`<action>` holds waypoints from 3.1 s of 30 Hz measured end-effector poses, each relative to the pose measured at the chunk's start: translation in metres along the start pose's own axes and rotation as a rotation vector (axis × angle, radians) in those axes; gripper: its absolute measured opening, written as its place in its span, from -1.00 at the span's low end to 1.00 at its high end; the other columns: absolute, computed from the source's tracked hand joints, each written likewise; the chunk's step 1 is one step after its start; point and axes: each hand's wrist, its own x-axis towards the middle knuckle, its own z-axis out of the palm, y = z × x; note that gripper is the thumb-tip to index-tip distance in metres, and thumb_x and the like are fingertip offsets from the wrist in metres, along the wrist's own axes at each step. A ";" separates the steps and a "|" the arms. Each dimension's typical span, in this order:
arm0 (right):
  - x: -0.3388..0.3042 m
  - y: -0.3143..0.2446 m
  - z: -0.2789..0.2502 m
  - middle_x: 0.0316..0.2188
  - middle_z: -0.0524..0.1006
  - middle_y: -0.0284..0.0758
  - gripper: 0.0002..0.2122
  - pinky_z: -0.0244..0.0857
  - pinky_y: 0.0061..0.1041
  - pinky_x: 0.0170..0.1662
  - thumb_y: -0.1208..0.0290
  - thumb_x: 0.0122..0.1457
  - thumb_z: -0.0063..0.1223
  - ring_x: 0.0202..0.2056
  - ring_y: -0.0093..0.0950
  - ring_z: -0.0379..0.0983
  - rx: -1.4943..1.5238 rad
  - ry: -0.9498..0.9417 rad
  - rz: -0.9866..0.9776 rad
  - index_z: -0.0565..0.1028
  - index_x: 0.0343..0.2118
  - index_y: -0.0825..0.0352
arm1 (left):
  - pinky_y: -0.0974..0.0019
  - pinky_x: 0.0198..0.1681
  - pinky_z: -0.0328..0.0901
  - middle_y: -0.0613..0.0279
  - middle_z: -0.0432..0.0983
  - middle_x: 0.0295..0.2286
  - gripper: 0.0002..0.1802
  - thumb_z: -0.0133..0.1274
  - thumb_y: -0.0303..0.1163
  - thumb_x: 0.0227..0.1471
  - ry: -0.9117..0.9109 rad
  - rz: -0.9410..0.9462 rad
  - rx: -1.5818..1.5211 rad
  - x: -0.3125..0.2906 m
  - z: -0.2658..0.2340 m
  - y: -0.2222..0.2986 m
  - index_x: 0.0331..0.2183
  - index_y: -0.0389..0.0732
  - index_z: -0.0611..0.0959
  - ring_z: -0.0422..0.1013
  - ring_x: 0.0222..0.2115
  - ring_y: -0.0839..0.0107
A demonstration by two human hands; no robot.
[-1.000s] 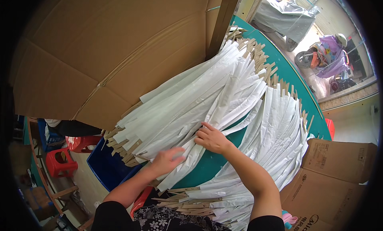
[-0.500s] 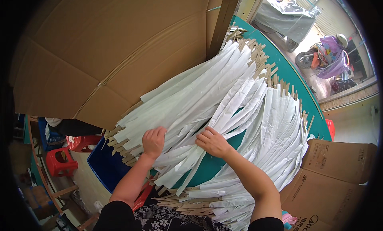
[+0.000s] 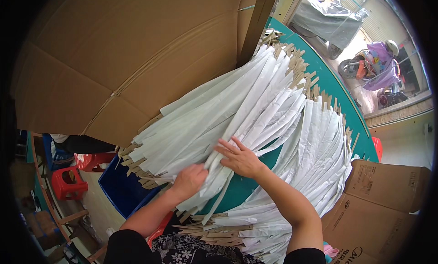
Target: Organizing and sorting a large quantity of white fabric straps with metal tips on a workbench.
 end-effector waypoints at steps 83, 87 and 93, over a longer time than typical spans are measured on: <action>-0.016 -0.016 0.001 -0.14 0.40 -0.29 -0.83 -0.05 -0.25 0.31 0.45 0.12 -0.15 -0.01 -0.38 0.30 0.042 -0.099 -0.097 0.46 -0.24 0.20 | 0.09 -0.33 0.34 0.24 0.52 -0.47 -0.75 0.16 -0.22 -0.05 -0.113 -0.191 -0.182 0.013 -0.010 0.008 -0.37 -0.14 0.53 0.47 -0.36 0.18; -0.022 -0.011 0.007 -0.32 0.43 -0.28 -0.66 0.03 -0.20 0.27 0.50 0.10 -0.12 -0.17 -0.32 0.42 0.074 -0.183 -0.137 0.35 -0.02 0.17 | 0.08 -0.14 0.25 0.31 0.50 -0.45 -0.78 0.15 -0.23 -0.05 0.580 -0.295 0.205 0.022 -0.005 -0.046 -0.35 -0.13 0.57 0.43 -0.29 0.24; -0.010 -0.020 0.009 -0.43 0.40 -0.30 -0.42 0.03 -0.26 0.25 0.53 0.10 -0.18 -0.23 -0.33 0.41 0.112 -0.125 0.023 0.08 0.25 0.29 | 0.20 -0.22 0.29 0.29 0.51 -0.44 -0.82 0.17 -0.39 -0.09 0.300 -0.064 0.138 0.008 0.002 -0.035 -0.33 -0.13 0.64 0.45 -0.34 0.25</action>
